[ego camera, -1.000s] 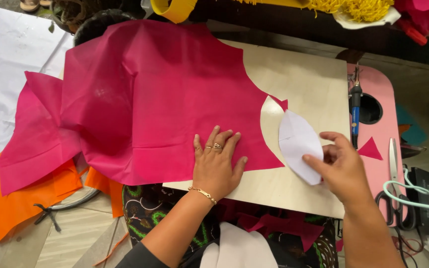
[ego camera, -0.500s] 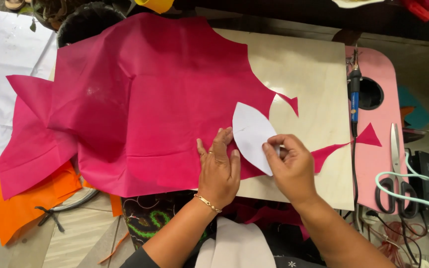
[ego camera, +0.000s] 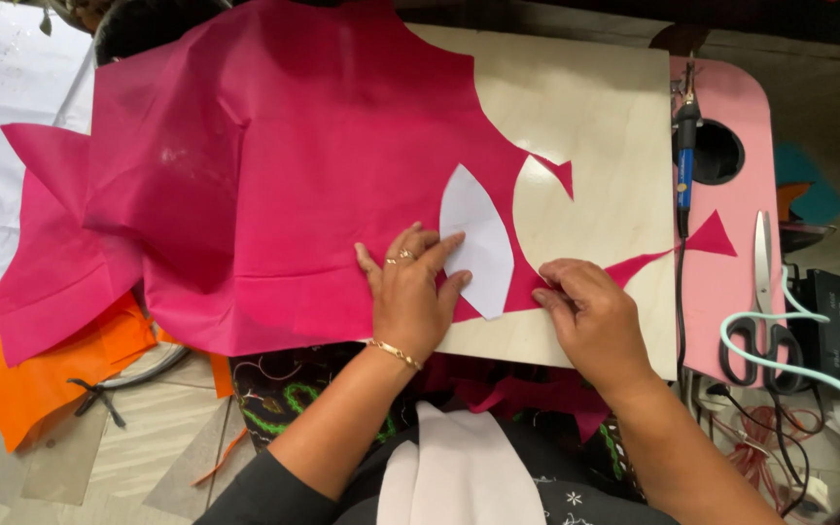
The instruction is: Using a heat-cutting tool to trace and cut out specific shapes from pink fabric using a paper template.
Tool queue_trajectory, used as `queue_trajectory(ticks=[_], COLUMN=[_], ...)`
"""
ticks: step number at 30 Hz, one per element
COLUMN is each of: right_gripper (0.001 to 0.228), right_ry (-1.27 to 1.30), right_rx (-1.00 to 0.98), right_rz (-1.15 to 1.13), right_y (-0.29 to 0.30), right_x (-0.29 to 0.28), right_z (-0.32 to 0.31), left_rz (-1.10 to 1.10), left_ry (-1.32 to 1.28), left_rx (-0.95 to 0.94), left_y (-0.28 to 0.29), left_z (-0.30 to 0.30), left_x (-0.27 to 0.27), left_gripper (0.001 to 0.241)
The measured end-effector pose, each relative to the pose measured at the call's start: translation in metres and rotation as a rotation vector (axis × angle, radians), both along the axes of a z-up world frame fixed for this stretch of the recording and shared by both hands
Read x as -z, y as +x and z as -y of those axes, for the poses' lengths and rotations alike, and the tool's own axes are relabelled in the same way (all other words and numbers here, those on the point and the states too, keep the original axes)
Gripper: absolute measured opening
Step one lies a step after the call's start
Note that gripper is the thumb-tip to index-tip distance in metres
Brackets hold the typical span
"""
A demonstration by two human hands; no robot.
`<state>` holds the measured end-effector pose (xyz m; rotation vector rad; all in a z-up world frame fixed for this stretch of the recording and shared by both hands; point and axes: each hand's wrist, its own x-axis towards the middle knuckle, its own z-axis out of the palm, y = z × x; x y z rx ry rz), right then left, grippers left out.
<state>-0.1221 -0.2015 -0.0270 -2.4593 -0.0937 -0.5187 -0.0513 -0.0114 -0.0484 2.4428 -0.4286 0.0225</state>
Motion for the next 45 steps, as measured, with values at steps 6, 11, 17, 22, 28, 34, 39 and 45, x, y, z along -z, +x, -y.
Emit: queue_trajectory(ticks=[6, 11, 17, 22, 28, 34, 39, 45], right_gripper=[0.016, 0.016, 0.016, 0.017, 0.016, 0.016, 0.017, 0.016], right_ry=[0.075, 0.141, 0.147, 0.160, 0.142, 0.157, 0.159, 0.158], right_rx=[-0.016, -0.015, -0.022, -0.035, -0.050, -0.047, -0.042, -0.043], right_rz=[-0.003, -0.008, 0.009, 0.017, 0.046, 0.044, 0.036, 0.023], right_y=[-0.001, 0.000, 0.000, -0.001, -0.001, 0.000, 0.000, -0.001], right_x=[0.003, -0.003, 0.001, 0.004, 0.003, 0.001, 0.002, 0.000], right_z=[0.004, 0.002, 0.003, 0.004, 0.004, 0.003, 0.003, 0.002], left_rz=[-0.136, -0.062, -0.013, -0.039, -0.047, -0.044, -0.060, -0.076], left_ry=[0.075, 0.027, 0.019, 0.121, 0.112, 0.086, 0.050, 0.028], left_rx=[-0.037, -0.091, -0.130, -0.095, -0.060, -0.051, -0.051, -0.039], left_y=[0.005, 0.004, -0.002, -0.001, -0.003, -0.003, -0.002, -0.002], left_z=[0.002, 0.009, 0.017, 0.016, 0.014, 0.012, 0.009, 0.008], left_x=[-0.026, -0.024, -0.024, -0.019, -0.023, -0.022, -0.024, -0.025], left_gripper=[0.049, 0.053, 0.055, 0.059, 0.060, 0.063, 0.064, 0.064])
